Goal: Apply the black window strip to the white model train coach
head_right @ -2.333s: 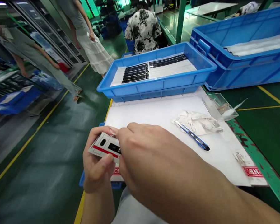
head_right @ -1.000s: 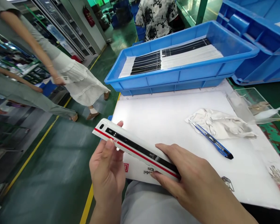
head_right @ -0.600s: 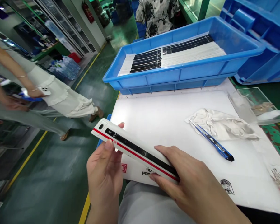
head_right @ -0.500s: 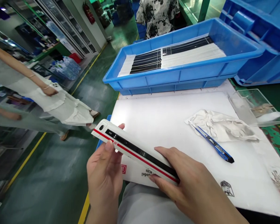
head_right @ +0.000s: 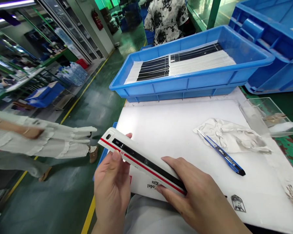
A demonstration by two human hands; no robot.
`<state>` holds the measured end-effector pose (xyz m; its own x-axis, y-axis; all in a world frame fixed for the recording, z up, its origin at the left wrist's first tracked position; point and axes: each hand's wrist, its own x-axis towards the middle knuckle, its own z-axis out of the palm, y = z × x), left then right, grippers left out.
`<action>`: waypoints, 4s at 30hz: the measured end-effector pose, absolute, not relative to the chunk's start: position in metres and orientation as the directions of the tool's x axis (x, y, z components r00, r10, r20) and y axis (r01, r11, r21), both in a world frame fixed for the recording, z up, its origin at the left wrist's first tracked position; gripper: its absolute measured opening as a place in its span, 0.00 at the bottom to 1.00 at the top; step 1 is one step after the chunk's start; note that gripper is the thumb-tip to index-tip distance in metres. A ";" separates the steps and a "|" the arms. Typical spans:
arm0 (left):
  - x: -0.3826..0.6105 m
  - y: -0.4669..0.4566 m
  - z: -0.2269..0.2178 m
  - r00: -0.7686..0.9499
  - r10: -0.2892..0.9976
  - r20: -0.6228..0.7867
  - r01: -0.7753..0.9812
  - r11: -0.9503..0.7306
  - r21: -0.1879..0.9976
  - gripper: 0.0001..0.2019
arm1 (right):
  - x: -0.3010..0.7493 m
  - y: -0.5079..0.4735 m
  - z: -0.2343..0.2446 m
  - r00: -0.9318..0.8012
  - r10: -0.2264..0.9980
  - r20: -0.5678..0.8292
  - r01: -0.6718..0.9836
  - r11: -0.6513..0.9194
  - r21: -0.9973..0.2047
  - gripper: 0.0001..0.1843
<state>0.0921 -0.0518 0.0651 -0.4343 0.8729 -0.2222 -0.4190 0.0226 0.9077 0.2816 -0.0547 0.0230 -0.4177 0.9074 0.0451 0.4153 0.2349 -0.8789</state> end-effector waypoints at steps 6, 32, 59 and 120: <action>0.084 -0.050 0.054 -0.435 0.893 -0.112 -0.255 -0.003 0.967 0.13 | 0.283 -0.051 0.026 -0.410 0.912 0.025 0.442 0.223 -0.869 0.17; 0.071 -0.045 0.035 -0.290 0.957 0.019 -0.394 -0.137 0.909 0.26 | 0.247 0.021 0.111 -0.651 0.759 -0.023 0.302 0.231 -0.925 0.06; 0.074 -0.037 0.025 -0.236 0.964 0.125 -0.371 -0.209 0.905 0.22 | 0.250 0.020 0.107 -0.584 0.792 -0.177 0.454 0.138 -0.880 0.05; 0.094 -0.025 0.027 -0.245 0.966 0.080 -0.162 -0.122 0.979 0.31 | 0.270 0.004 0.090 -0.448 0.874 -0.189 0.104 -0.160 -0.982 0.13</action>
<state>0.0940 -0.0251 0.0274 -0.2448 0.9663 0.0803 -0.1616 -0.1223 0.9793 0.2700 0.0036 0.0905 -0.4484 0.8735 -0.1894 0.1038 -0.1595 -0.9817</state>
